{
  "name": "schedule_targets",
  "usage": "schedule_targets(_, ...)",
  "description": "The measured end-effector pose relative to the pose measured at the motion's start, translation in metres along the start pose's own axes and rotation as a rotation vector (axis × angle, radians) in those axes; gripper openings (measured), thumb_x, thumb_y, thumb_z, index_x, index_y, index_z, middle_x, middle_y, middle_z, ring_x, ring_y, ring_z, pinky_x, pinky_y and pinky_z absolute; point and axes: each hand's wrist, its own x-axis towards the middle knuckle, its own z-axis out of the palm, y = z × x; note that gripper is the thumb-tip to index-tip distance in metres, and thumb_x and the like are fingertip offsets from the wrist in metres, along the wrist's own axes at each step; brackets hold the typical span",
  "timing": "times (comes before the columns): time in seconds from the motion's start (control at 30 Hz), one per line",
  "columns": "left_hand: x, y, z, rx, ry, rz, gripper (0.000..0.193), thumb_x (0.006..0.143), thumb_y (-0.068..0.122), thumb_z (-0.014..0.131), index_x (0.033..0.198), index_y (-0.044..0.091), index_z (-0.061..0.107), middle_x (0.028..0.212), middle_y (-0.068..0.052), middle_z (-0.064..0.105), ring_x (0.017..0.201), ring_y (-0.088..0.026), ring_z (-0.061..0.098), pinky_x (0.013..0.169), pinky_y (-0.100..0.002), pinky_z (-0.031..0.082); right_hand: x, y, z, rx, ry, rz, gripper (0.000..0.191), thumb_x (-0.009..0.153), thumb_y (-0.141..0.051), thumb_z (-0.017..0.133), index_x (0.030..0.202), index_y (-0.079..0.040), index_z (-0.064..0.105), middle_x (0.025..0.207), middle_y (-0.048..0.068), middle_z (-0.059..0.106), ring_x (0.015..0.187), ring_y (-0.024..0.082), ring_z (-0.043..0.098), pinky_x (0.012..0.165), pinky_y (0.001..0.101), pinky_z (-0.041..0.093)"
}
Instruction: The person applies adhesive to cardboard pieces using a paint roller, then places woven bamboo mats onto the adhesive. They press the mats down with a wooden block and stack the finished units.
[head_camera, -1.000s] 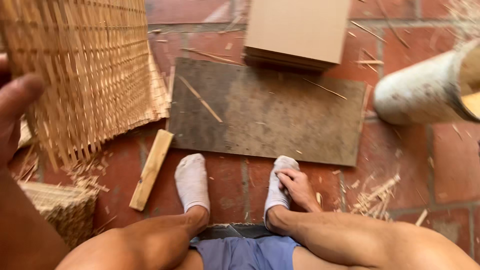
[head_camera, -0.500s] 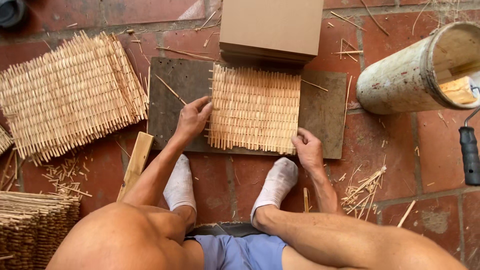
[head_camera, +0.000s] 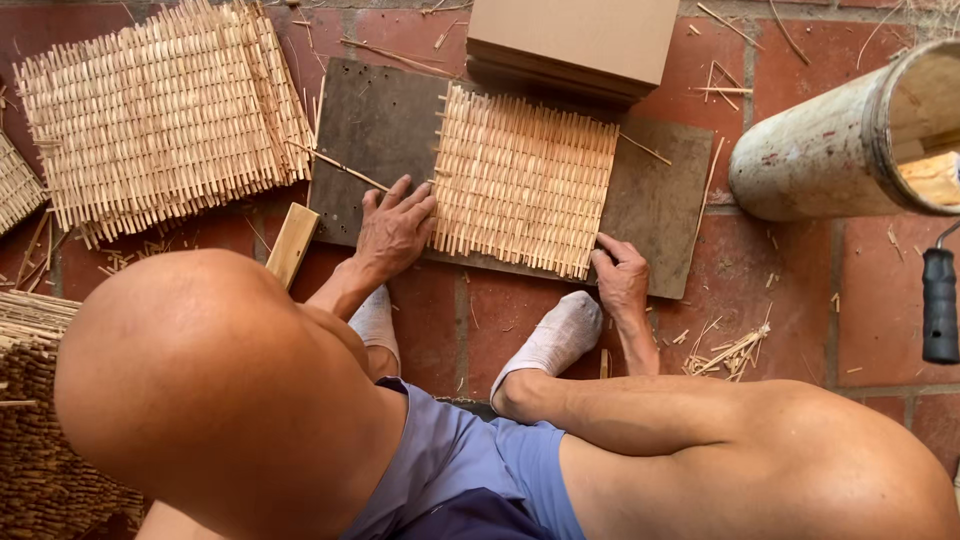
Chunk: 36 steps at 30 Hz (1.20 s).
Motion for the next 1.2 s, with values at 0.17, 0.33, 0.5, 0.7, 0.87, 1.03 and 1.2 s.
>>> schedule_targets(0.17,-0.007,0.002,-0.016,-0.046,-0.133,-0.062,0.032,0.107,0.031,0.055,0.131,0.014,0.065,0.149,-0.003,0.059,0.147,-0.029,0.043,0.111,-0.054,0.029,-0.006,-0.006,-0.006,0.156,-0.034,0.063,0.035,0.09,-0.015,0.07,0.123,-0.002,0.074,0.103,0.01,0.073,0.088,0.018,0.067,0.078,0.0303,0.054)
schedule_targets(0.33,-0.017,-0.003,-0.016,-0.033,-0.215,-0.01,0.041,0.101,0.033,0.053,0.137,0.016,0.061,0.153,-0.003,0.052,0.146,-0.032,0.038,0.107,-0.056,0.026,-0.011,-0.013,0.003,0.078,-0.01,0.03,0.041,0.087,-0.012,0.073,0.128,-0.003,0.073,0.098,0.009,0.069,0.084,0.015,0.064,0.075,0.0285,0.053)
schedule_targets(0.5,-0.024,-0.018,-0.008,-0.056,-0.155,0.017,0.042,0.104,0.035,0.053,0.141,0.016,0.059,0.154,-0.005,0.052,0.147,-0.032,0.038,0.112,-0.056,0.023,-0.014,0.002,0.01,0.102,-0.007,0.026,0.039,0.087,-0.011,0.075,0.124,-0.003,0.073,0.094,0.004,0.068,0.081,0.012,0.062,0.072,0.0256,0.053)
schedule_targets(0.7,-0.024,-0.021,0.008,-0.107,-0.065,-0.004,0.038,0.101,0.029,0.06,0.136,0.015,0.062,0.15,-0.008,0.057,0.146,-0.033,0.042,0.112,-0.058,0.025,-0.014,0.038,0.028,0.117,0.066,-0.036,0.034,0.089,-0.007,0.075,0.122,0.0,0.075,0.093,0.005,0.067,0.083,0.013,0.062,0.076,0.0268,0.052)
schedule_targets(0.87,-0.069,-0.021,-0.078,-0.223,0.166,-0.089,0.049,0.091,0.021,0.069,0.136,0.006,0.06,0.145,-0.016,0.058,0.141,-0.035,0.044,0.112,-0.051,0.033,-0.028,0.069,0.027,0.308,0.142,0.096,0.033,0.097,-0.007,0.07,0.127,0.005,0.07,0.106,0.011,0.074,0.088,0.012,0.068,0.077,0.0252,0.055)
schedule_targets(1.03,-0.164,-0.019,-0.154,-0.191,0.43,-0.224,0.057,0.084,0.019,0.077,0.136,0.003,0.061,0.134,-0.017,0.058,0.13,-0.036,0.049,0.106,-0.049,0.04,-0.091,0.129,-0.013,0.388,0.293,0.358,0.033,0.103,-0.008,0.069,0.134,0.005,0.069,0.094,0.012,0.07,0.077,0.012,0.062,0.067,0.0242,0.047)
schedule_targets(1.2,-0.143,-0.06,-0.092,-0.079,0.269,-0.407,0.066,0.077,0.016,0.086,0.136,0.0,0.062,0.124,-0.019,0.059,0.119,-0.038,0.054,0.1,-0.047,0.046,-0.181,0.164,-0.018,-0.029,0.324,0.225,0.039,0.094,-0.014,0.08,0.129,0.002,0.071,0.097,0.01,0.066,0.082,0.014,0.058,0.075,0.0308,0.049)
